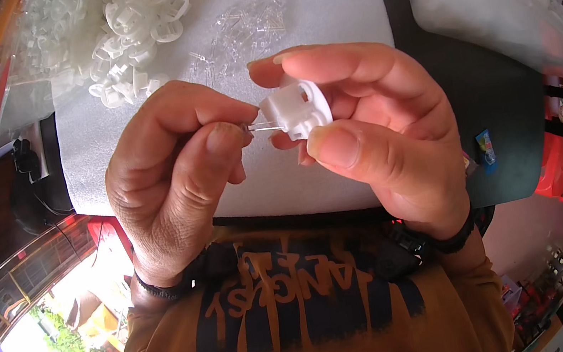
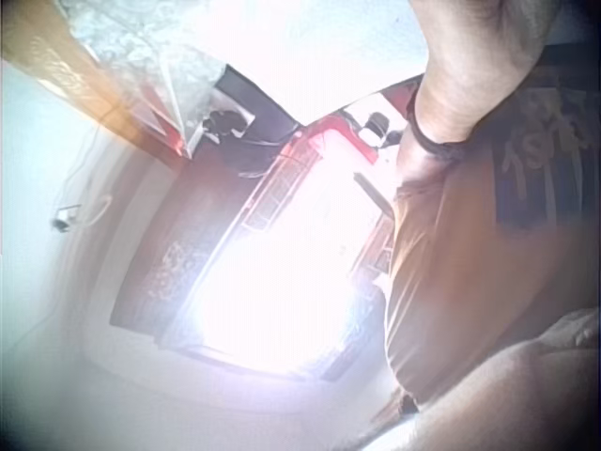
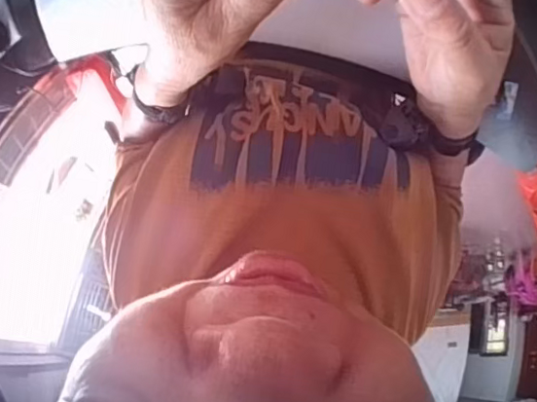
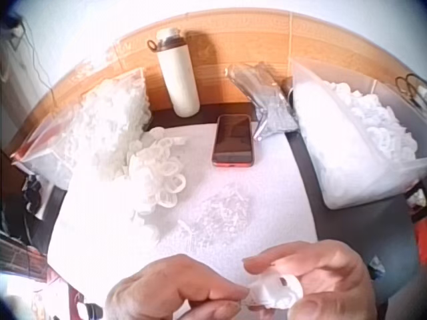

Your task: Assembling small white plastic components by inserting wires with LEDs into them.

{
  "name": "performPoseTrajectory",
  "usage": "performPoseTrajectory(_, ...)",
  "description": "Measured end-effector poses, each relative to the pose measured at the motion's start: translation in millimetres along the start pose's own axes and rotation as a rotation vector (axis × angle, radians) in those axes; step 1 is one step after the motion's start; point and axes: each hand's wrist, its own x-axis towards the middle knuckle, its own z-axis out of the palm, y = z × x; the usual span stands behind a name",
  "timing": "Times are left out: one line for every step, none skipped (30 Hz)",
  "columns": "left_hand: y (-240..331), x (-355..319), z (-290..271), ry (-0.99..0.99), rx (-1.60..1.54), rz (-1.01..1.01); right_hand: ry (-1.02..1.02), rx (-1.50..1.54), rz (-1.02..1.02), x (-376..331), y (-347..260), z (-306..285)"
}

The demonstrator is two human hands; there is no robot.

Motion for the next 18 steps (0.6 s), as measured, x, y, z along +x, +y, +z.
performPoseTrajectory(-0.3, 0.1, 0.0, -0.003, 0.002, 0.005, 0.001, 0.0, -0.009, 0.0, 0.0, 0.2)
performPoseTrajectory(-0.4, 0.2, 0.0, -0.005, 0.005, 0.01, 0.003, 0.0, -0.018, 0.0, 0.1, 0.5)
performPoseTrajectory(-0.8, 0.1, -0.4, -0.006, 0.006, 0.009, 0.003, 0.002, -0.018, 0.1, 0.7, 1.6)
performPoseTrajectory(-1.1, 0.0, -0.8, -0.005, -0.003, 0.01, 0.007, 0.006, -0.03, 0.2, 1.3, 3.0)
performPoseTrajectory(-1.5, -0.2, -1.2, -0.003, -0.012, 0.011, 0.011, 0.01, -0.041, 0.4, 1.9, 4.1)
performPoseTrajectory(-1.6, -0.1, -1.3, -0.003, -0.014, 0.01, 0.012, 0.01, -0.04, 0.5, 2.2, 4.0)
performPoseTrajectory(-1.4, 0.0, -1.4, -0.006, -0.005, -0.003, 0.012, 0.007, -0.049, 0.7, 2.5, 3.8)
performPoseTrajectory(-1.4, 0.1, -1.3, -0.008, 0.003, -0.015, 0.012, 0.003, -0.058, 0.8, 2.8, 3.7)
performPoseTrajectory(-1.4, 0.1, -1.3, -0.008, 0.003, -0.016, 0.013, 0.003, -0.056, 0.8, 2.8, 4.2)
performPoseTrajectory(-1.5, 0.0, -1.1, -0.004, 0.004, -0.016, 0.021, 0.0, -0.065, 0.7, 2.6, 4.9)
performPoseTrajectory(-1.7, 0.0, -0.9, 0.0, 0.004, -0.016, 0.03, -0.003, -0.074, 0.7, 2.5, 5.4)
performPoseTrajectory(-2.1, 0.0, -0.8, 0.001, 0.004, -0.018, 0.03, -0.003, -0.073, 0.8, 2.6, 6.0)
performPoseTrajectory(-2.8, 0.0, -0.7, 0.007, 0.005, -0.008, 0.038, -0.013, -0.079, 0.9, 2.6, 6.5)
performPoseTrajectory(-3.2, -0.1, -0.6, 0.013, 0.006, 0.001, 0.046, -0.023, -0.085, 0.9, 2.7, 6.8)
performPoseTrajectory(-3.2, -0.2, -0.2, 0.014, 0.006, 0.0, 0.045, -0.023, -0.084, 0.9, 2.9, 6.7)
performPoseTrajectory(-2.9, -0.5, 0.4, 0.026, 0.019, 0.005, 0.045, -0.035, -0.091, 0.9, 3.2, 6.6)
performPoseTrajectory(-2.5, -0.8, 0.7, 0.038, 0.032, 0.011, 0.045, -0.047, -0.097, 1.0, 3.4, 6.6)
performPoseTrajectory(-1.9, -0.9, 0.6, 0.038, 0.031, 0.01, 0.045, -0.048, -0.096, 1.1, 3.6, 6.7)
